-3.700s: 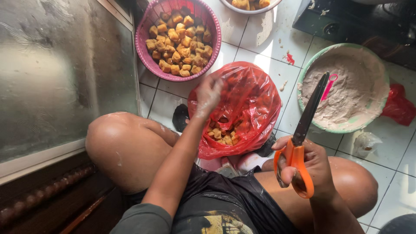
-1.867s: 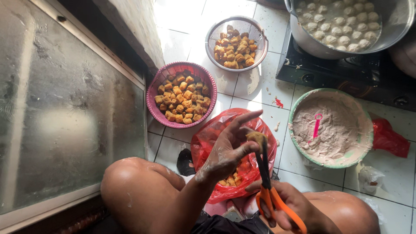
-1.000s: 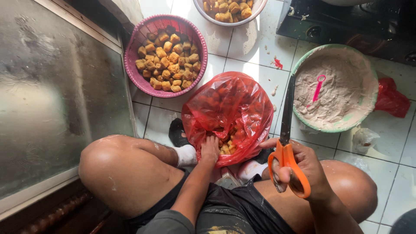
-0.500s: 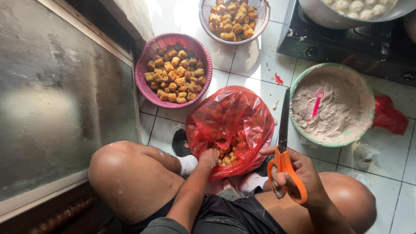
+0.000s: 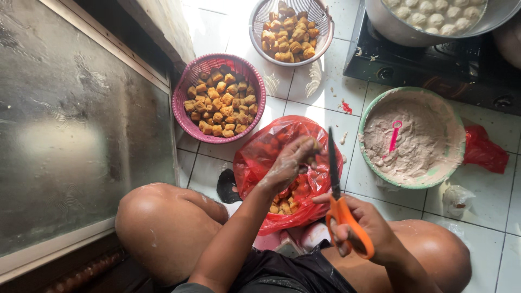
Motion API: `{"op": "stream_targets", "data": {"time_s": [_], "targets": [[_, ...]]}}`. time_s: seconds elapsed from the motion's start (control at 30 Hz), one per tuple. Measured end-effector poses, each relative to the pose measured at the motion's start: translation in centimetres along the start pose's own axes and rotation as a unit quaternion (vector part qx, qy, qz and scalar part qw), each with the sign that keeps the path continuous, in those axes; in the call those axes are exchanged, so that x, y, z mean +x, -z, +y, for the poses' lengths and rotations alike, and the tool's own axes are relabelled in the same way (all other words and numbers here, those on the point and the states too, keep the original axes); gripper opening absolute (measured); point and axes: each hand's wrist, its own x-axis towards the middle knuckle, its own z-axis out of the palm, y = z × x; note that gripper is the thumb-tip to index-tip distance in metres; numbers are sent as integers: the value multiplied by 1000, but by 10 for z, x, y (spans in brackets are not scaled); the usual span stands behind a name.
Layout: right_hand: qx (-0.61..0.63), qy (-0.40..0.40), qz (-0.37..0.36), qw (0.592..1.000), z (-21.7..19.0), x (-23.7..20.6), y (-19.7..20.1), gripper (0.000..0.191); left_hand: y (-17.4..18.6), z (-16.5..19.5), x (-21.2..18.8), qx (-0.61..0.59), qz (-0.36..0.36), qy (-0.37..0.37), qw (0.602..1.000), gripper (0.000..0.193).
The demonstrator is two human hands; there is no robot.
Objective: The person sits on the kitchen floor and trims fried tofu pieces with scissors, cutting off edges over a red plastic bag and placing the trimmed pieces into a pink bowl. A bowl of batter and a pot of dough balls sit nearby on the floor.
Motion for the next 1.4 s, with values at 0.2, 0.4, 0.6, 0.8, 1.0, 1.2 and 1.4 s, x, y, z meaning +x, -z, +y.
{"op": "stream_targets", "data": {"time_s": [0.2,0.4,0.6,0.8,1.0,1.2,1.4], "targets": [[-148,61,-188,969,-16,-11,-26,116,-44,76,-45,-179,0,-117,977,45],[-204,74,-216,952,-24,-6,-38,125,-58,103,-74,-160,-30,-133,978,49],[-176,99,-203,958,-16,-6,-24,113,-51,86,-77,-33,-76,-150,985,43],[-64,35,-43,996,5,7,-6,74,-17,51,-55,-78,-41,-254,963,38],[-30,37,-84,995,6,5,-4,79,11,92,-36,-303,160,-116,932,38],[-83,33,-221,971,-8,1,-23,118,-47,105,-62,-301,20,-143,943,47],[-134,62,-249,957,-20,-2,-31,119,-76,117,-81,-226,-79,-194,951,56]]}}
